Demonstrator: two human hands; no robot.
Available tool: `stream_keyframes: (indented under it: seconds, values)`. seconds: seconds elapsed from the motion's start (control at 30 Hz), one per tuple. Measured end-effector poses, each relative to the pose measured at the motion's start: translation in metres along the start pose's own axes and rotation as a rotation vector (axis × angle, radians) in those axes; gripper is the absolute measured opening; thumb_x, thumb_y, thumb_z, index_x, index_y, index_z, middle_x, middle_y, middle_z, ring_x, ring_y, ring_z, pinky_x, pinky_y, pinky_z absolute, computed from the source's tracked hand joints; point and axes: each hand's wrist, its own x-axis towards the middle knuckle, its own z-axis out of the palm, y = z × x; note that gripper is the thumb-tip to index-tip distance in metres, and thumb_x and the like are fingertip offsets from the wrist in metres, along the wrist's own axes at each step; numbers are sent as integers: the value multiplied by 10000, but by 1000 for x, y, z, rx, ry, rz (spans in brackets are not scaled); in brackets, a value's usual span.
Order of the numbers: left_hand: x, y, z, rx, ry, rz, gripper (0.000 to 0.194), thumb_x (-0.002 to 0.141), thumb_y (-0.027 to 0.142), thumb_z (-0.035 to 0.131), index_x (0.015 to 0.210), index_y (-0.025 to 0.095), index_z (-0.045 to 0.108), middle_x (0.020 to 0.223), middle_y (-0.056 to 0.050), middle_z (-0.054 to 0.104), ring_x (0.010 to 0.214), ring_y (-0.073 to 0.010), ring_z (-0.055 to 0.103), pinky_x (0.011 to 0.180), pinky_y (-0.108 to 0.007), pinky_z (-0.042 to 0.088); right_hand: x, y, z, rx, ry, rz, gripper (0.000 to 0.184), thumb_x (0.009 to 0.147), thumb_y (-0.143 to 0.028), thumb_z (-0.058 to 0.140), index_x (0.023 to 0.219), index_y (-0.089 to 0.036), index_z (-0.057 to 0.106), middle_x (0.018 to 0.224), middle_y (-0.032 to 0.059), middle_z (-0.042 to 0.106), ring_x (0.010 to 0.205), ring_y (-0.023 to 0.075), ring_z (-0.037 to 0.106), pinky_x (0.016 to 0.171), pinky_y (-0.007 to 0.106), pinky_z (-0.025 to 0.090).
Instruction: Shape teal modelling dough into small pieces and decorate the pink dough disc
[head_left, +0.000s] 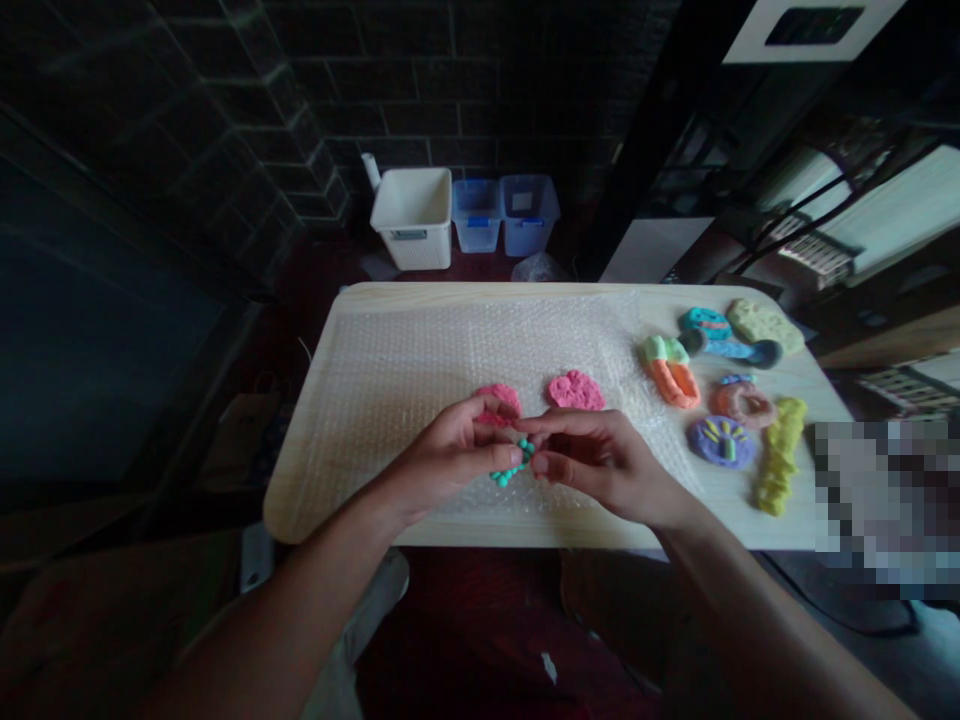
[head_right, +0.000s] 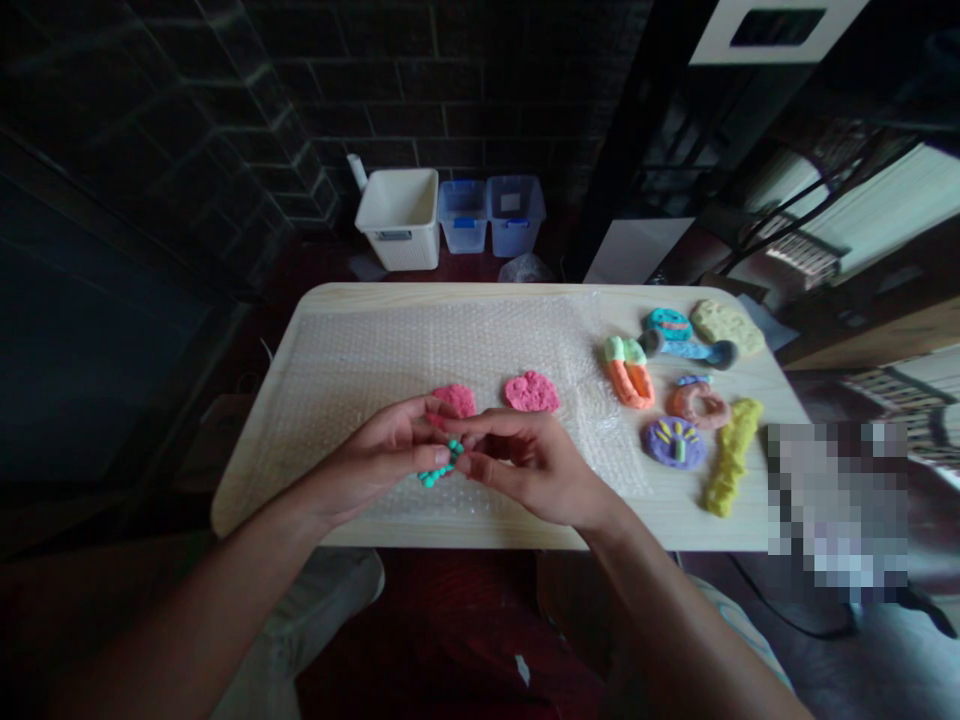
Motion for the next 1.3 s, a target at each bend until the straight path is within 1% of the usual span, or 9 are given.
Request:
stream_keyframes:
  seconds: [0.1, 0.27, 0.47, 0.57, 0.67, 0.83, 0.93, 1.17, 1.3]
  values:
    - [-1, 0, 0, -14, -34, -28, 546, 794, 267, 887, 1268, 176, 634, 950, -47, 753, 853, -173, 701, 749, -275, 474, -1, 0, 0, 13, -32, 39, 235, 923, -203, 839, 1158, -203, 847, 1046, 88, 843, 900, 166, 783, 825, 288, 639]
    - [-2, 5, 0, 18, 8, 1, 421, 816, 298, 884, 1156, 160, 678, 958, -58, 750, 815, -163, 699, 749, -284, 506, 0, 2, -1, 75, 13, 51, 173, 898, -237, 872, 1064, -189, 851, 906, 68, 840, 789, 162, 779, 803, 320, 659]
    - [-2, 8, 2, 159, 27, 158, 343, 782, 258, 921, 1057, 159, 741, 1085, -80, 771, 942, -188, 732, 859, -312, 569, 3, 1, -2, 39, 160, -23, 207, 810, -240, 946, 984, -196, 844, 823, 36, 793, 714, 136, 715, 688, 276, 618]
    - [-1, 6, 3, 225, 81, 218, 402, 814, 297, 905, 1158, 162, 747, 1061, -92, 785, 954, -201, 744, 881, -326, 580, 3, 1, -2, 40, 174, -37, 225, 788, -214, 957, 975, -195, 835, 807, 24, 774, 701, 125, 697, 671, 259, 602]
    - [-1, 4, 3, 245, 120, 263, 474, 805, 317, 915, 1221, 173, 739, 1125, -119, 791, 1013, -228, 753, 912, -349, 594, 3, 3, -2, 36, 173, -43, 196, 808, -214, 940, 967, -193, 827, 819, 29, 774, 717, 129, 700, 680, 263, 601]
    - [-1, 0, 1, 276, 115, 333, 296, 843, 328, 885, 1072, 172, 782, 1146, -114, 794, 1019, -220, 747, 901, -326, 592, 1, 6, -2, 38, 173, -41, 274, 783, -229, 960, 1028, -210, 840, 885, 45, 805, 791, 153, 734, 738, 286, 625]
    - [-1, -1, 1, 275, 107, 337, 241, 857, 307, 873, 1035, 173, 784, 1101, -98, 799, 978, -199, 747, 859, -293, 584, 0, 6, -1, 17, 146, -20, 318, 807, -251, 947, 1109, -217, 854, 900, 58, 827, 786, 160, 746, 754, 302, 635]
    - [-3, 0, 6, 301, 136, 313, 250, 844, 321, 880, 1016, 164, 789, 943, -75, 809, 840, -182, 741, 773, -280, 586, -1, 2, 0, -80, 148, -47, 252, 814, -318, 939, 1030, -199, 887, 800, 78, 831, 646, 158, 712, 608, 280, 605]
    - [-3, 0, 7, 272, 129, 283, 263, 821, 325, 895, 1006, 164, 802, 920, -74, 804, 814, -179, 731, 755, -278, 591, -2, 0, 0, -148, 166, -86, 221, 817, -303, 926, 1002, -187, 888, 815, 91, 840, 627, 157, 704, 595, 280, 594]
